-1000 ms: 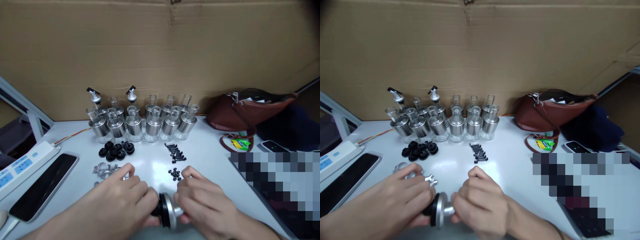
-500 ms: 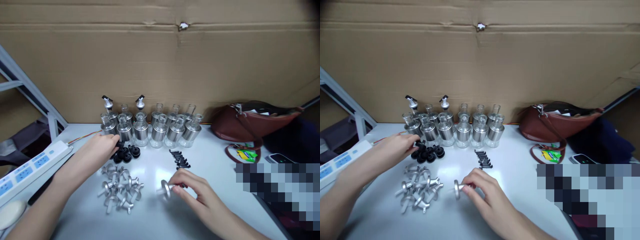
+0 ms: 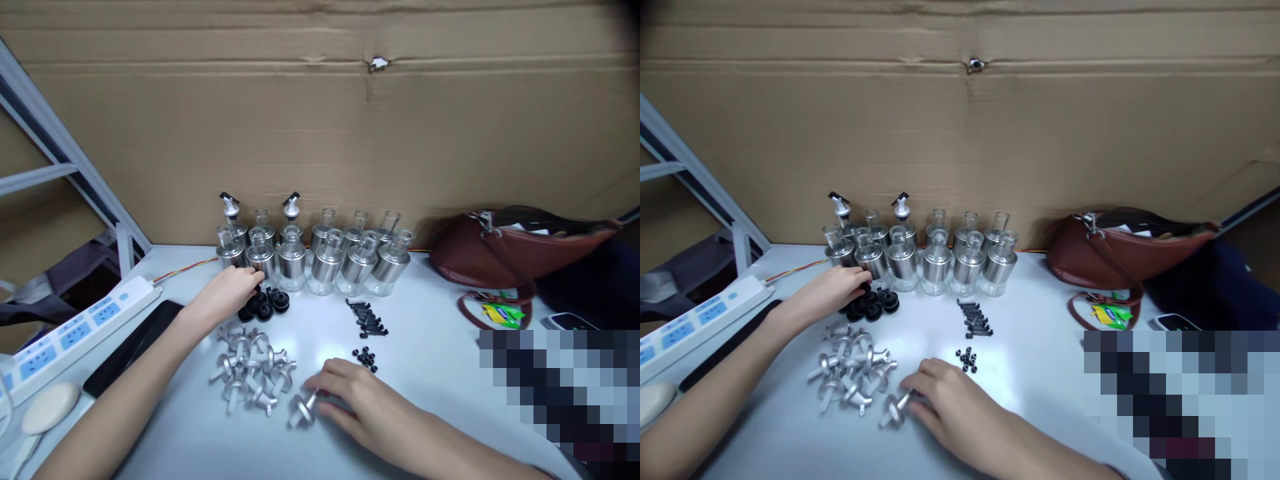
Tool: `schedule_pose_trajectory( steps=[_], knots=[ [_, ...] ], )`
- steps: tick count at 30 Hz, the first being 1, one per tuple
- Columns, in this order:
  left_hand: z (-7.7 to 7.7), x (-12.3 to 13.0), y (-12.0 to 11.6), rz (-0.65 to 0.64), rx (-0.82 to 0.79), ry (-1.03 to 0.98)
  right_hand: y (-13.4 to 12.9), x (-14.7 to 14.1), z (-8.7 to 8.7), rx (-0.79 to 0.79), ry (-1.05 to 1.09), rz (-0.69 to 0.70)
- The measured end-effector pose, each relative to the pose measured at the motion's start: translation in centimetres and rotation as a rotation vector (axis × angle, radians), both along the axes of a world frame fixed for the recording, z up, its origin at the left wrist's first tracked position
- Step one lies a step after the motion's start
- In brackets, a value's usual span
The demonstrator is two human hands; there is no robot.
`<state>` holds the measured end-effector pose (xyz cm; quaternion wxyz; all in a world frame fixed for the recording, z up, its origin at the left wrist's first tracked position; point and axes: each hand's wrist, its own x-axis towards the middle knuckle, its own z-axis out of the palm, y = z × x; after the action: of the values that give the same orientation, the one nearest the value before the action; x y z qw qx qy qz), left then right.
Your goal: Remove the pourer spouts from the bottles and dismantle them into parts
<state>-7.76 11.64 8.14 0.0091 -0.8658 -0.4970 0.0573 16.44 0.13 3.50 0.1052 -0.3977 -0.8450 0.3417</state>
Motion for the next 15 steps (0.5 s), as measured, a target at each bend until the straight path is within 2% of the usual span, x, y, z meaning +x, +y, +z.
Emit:
schedule_pose_trajectory(
  steps=[6, 10, 15],
  knots=[
    [0.5, -0.2, -0.1, 0.028, -0.031, -0.043, -0.7, -1.3, 0.1, 0.033, -0.02, -0.084],
    [0.5, -0.5, 0.0, 0.027, -0.04, -0.069, -1.0, -1.3, 0.5, 0.018, 0.005, -0.07],
    [-0.5, -0.4, 0.3, -0.002, -0.059, -0.076, -1.2, -1.3, 1.1, -0.013, -0.005, -0.02]
  ],
)
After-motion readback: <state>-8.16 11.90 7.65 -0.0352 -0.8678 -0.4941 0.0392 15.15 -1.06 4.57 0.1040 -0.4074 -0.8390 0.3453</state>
